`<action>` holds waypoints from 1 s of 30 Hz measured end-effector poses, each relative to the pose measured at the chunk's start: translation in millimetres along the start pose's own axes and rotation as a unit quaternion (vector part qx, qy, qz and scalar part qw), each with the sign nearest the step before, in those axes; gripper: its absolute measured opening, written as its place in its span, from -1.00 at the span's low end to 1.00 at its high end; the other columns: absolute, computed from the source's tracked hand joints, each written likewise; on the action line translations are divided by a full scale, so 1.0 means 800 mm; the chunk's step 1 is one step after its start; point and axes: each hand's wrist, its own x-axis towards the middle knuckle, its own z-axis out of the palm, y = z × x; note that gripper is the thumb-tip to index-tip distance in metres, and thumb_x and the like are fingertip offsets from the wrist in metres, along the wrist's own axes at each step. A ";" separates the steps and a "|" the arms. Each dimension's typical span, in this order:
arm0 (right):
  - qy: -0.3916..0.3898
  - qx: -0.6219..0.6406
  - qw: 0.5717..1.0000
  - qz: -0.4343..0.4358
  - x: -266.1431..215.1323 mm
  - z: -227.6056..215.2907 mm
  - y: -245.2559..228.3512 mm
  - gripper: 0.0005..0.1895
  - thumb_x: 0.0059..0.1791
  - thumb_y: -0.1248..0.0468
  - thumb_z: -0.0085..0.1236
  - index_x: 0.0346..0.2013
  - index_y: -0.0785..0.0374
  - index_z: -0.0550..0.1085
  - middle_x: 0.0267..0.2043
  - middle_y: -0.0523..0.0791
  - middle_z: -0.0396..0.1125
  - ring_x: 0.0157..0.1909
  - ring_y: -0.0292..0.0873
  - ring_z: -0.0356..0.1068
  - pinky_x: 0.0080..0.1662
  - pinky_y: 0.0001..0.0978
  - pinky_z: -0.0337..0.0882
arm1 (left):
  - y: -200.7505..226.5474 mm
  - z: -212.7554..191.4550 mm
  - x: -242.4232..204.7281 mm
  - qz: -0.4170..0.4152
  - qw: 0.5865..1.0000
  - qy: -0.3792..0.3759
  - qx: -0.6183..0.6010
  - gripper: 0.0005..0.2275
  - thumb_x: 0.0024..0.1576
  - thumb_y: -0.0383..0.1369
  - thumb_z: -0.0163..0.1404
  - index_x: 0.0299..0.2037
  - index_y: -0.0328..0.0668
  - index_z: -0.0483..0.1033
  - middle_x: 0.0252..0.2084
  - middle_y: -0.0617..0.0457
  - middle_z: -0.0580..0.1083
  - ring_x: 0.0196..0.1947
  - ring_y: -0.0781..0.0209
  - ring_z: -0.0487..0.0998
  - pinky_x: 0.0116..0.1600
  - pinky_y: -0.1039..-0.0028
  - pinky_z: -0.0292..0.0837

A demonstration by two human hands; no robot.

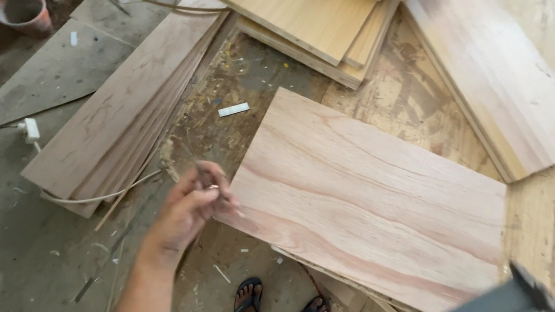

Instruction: The person positions wooden planks and uses a pneumatic nail gun to attach thin wooden strips to them on a workbench.

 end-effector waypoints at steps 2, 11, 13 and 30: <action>0.014 -0.003 1.000 -0.002 -0.030 0.184 -0.162 -0.40 -0.22 -0.02 0.22 -0.06 0.35 0.47 -0.73 0.19 0.74 -0.61 0.06 0.80 -0.25 -0.39 0.59 | 0.004 0.054 0.002 -0.011 0.998 -0.048 -0.041 -0.87 0.28 -0.50 -0.20 -0.11 -0.19 0.44 -0.29 -0.07 0.49 -0.31 0.01 0.60 -0.15 0.23 0.65; 0.339 0.364 0.866 -0.037 -0.039 0.365 -0.363 -0.71 -0.06 0.39 0.06 -0.10 0.51 0.35 -0.04 0.17 0.44 -0.59 -0.11 0.34 -0.54 -0.37 0.40 | 0.001 0.245 -0.032 -0.099 0.889 -0.133 0.427 -0.70 0.22 -0.30 -0.05 0.09 -0.23 0.51 -0.14 0.11 0.38 -0.17 0.29 0.44 -0.09 0.64 0.63; 0.316 0.354 0.879 -0.036 -0.042 0.372 -0.354 -0.73 -0.06 0.38 0.05 -0.13 0.54 0.38 -0.07 0.18 0.43 -0.61 -0.08 0.31 -0.48 -0.37 0.34 | -0.017 0.254 -0.031 0.067 0.911 -0.124 0.388 -0.77 0.13 -0.33 0.06 -0.05 -0.11 0.65 -0.29 0.07 0.53 -0.26 0.22 0.59 -0.18 0.45 0.65; 0.358 0.364 0.857 0.071 -0.056 0.389 -0.362 -0.69 -0.16 0.41 0.17 -0.18 0.60 0.51 -0.32 0.19 0.50 -0.71 -0.04 0.25 -0.58 -0.29 0.28 | -0.104 0.290 -0.025 0.377 0.805 -0.069 0.453 -0.84 0.13 -0.43 0.08 -0.11 -0.22 0.60 -0.33 0.01 0.50 -0.43 0.11 0.55 -0.37 0.30 0.46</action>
